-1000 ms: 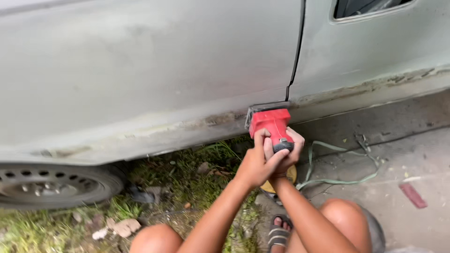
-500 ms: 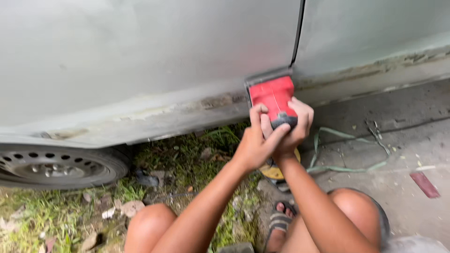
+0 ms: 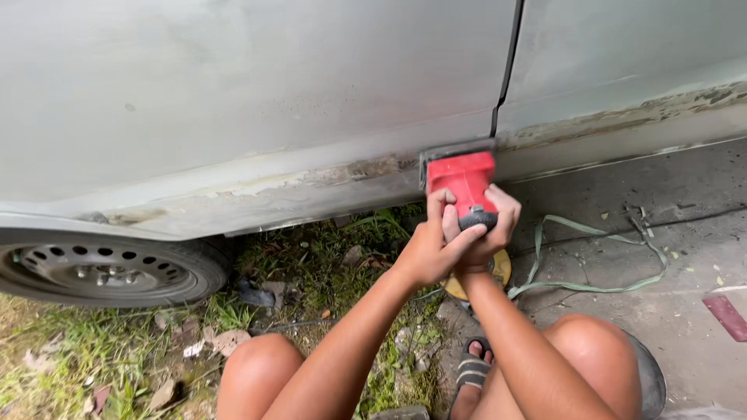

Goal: The person uses a red electric sander to smooth the lower side panel of a silver car. They move the tool back and forth along the bodywork near the rear wheel and periodically touch the surface with their hand to check the texture.

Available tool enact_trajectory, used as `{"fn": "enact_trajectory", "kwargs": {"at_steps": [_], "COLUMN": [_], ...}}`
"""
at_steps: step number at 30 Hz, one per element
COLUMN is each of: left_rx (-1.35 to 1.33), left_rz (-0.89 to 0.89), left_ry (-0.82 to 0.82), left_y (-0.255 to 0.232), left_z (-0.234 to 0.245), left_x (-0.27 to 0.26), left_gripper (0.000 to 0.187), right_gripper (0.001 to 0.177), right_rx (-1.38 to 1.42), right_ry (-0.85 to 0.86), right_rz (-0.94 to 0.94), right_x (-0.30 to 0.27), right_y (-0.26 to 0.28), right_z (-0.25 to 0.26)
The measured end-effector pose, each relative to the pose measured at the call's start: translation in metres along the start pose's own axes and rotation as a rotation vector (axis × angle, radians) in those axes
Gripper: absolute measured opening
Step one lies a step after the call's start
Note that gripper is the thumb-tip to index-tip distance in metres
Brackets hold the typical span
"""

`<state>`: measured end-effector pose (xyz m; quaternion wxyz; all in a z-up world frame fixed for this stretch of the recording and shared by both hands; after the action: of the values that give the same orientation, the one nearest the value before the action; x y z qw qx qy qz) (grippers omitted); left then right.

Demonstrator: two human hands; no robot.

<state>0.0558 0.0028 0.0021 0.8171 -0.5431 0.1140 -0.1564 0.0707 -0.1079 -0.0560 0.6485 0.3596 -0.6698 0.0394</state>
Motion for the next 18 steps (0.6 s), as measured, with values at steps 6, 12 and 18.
{"fn": "enact_trajectory", "kwargs": {"at_steps": [6,12,18], "left_rx": [-0.098,-0.022,-0.033], "left_rz": [-0.025,0.05,0.004], "left_ry": [-0.135,-0.059,-0.087], "left_y": [-0.048,-0.014,-0.029], "left_z": [0.016,0.004,0.007], "left_x": [-0.012,-0.007,-0.008], "left_gripper": [0.058,0.06,0.058], "right_gripper": [0.054,0.047,0.051], "right_rx": [0.083,0.058,0.088], "right_ry": [0.049,-0.022,-0.007], "right_rz": [0.026,-0.103,-0.057], "right_x": [0.072,0.012,0.059], "right_y": [0.049,0.015,0.053], "right_z": [-0.003,-0.001,0.002]}}
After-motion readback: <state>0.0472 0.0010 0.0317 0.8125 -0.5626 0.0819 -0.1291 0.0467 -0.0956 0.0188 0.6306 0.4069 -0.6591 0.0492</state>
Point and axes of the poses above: each hand's wrist, its own x-axis towards the middle knuckle, its own z-axis out of the back of the hand, y = z × x, the point moved 4 cm from there along x, towards the middle knuckle, and after that the axes turned 1 degree about -x, right-handed, at the moved point
